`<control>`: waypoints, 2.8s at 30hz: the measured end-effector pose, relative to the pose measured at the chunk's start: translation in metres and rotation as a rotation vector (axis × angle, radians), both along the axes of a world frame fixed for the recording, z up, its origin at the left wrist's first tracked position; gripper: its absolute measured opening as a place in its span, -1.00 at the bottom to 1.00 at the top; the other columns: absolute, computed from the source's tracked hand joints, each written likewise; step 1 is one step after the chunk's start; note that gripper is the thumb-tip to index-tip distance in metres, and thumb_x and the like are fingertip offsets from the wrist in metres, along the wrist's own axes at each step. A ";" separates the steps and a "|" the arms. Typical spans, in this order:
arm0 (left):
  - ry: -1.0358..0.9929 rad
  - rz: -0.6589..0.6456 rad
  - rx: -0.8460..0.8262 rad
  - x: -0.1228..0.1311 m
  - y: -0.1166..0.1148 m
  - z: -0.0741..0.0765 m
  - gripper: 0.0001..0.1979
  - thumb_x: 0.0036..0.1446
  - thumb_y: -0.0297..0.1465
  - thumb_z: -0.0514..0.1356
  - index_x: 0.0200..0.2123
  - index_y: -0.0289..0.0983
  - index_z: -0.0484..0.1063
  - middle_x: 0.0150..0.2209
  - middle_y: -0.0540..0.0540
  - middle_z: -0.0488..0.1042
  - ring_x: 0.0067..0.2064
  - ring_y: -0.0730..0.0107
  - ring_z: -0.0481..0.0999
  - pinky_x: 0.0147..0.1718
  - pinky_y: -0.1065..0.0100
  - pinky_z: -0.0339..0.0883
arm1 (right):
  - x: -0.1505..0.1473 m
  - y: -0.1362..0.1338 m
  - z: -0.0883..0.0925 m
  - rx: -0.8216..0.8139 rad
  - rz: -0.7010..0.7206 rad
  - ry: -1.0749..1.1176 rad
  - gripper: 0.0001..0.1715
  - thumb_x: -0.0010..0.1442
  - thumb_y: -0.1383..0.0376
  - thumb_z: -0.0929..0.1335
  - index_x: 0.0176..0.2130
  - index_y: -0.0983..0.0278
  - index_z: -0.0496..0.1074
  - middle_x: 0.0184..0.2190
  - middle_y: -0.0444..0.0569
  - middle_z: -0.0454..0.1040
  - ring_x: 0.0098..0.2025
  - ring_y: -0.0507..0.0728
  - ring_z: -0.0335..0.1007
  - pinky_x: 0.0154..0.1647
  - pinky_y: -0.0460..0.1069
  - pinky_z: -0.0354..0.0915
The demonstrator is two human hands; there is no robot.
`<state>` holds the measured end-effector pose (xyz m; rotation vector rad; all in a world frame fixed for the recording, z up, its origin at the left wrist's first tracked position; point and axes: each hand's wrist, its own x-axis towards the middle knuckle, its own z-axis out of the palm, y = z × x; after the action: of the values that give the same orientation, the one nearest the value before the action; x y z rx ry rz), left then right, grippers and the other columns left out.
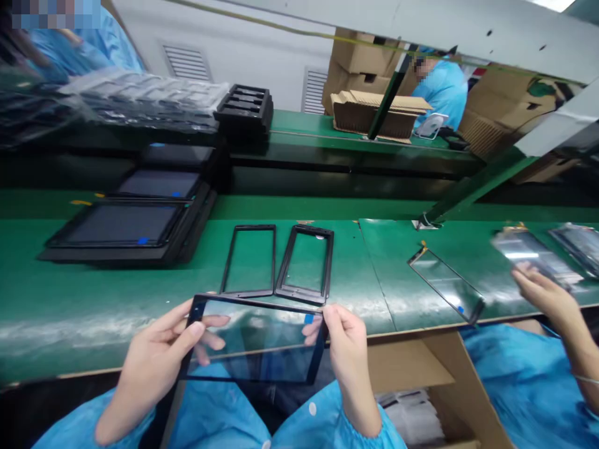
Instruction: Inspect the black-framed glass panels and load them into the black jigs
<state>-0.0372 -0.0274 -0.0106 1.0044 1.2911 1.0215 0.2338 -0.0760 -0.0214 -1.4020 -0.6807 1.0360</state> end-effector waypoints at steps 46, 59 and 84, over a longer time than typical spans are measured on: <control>0.103 -0.618 -0.026 0.039 0.020 0.025 -0.60 0.44 -0.21 0.17 0.17 -0.26 0.61 -0.10 -0.24 0.75 -0.23 0.15 0.77 -0.34 0.34 0.59 | -0.025 -0.009 0.000 0.024 0.150 0.108 -0.46 0.33 -0.13 0.45 -0.03 0.23 0.71 -0.19 0.12 0.77 -0.30 0.26 0.77 -0.30 0.04 0.64; -0.084 -0.427 -0.186 0.035 0.004 0.013 -0.47 0.24 -0.01 0.37 0.03 -0.34 0.57 0.01 -0.43 0.71 -0.22 -0.04 0.79 -0.36 0.21 0.69 | -0.027 -0.008 -0.006 0.011 0.132 0.132 -0.40 0.30 -0.18 0.43 -0.48 0.22 0.62 -0.47 0.11 0.72 -0.53 0.23 0.68 -0.45 0.04 0.57; -0.007 -0.319 -0.109 0.027 0.005 0.021 -0.46 0.26 -0.10 0.36 0.19 -0.24 0.41 -0.06 -0.32 0.73 -0.33 0.11 0.77 -0.51 0.38 0.53 | 0.036 -0.031 -0.027 0.062 0.032 0.015 -0.39 0.38 -0.15 0.35 0.09 0.23 0.62 -0.30 0.10 0.76 -0.38 0.27 0.72 -0.31 0.10 0.60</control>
<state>-0.0103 -0.0224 0.0102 1.0806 1.1234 0.7029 0.2701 -0.1070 -0.0488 -1.3330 -0.7200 1.0409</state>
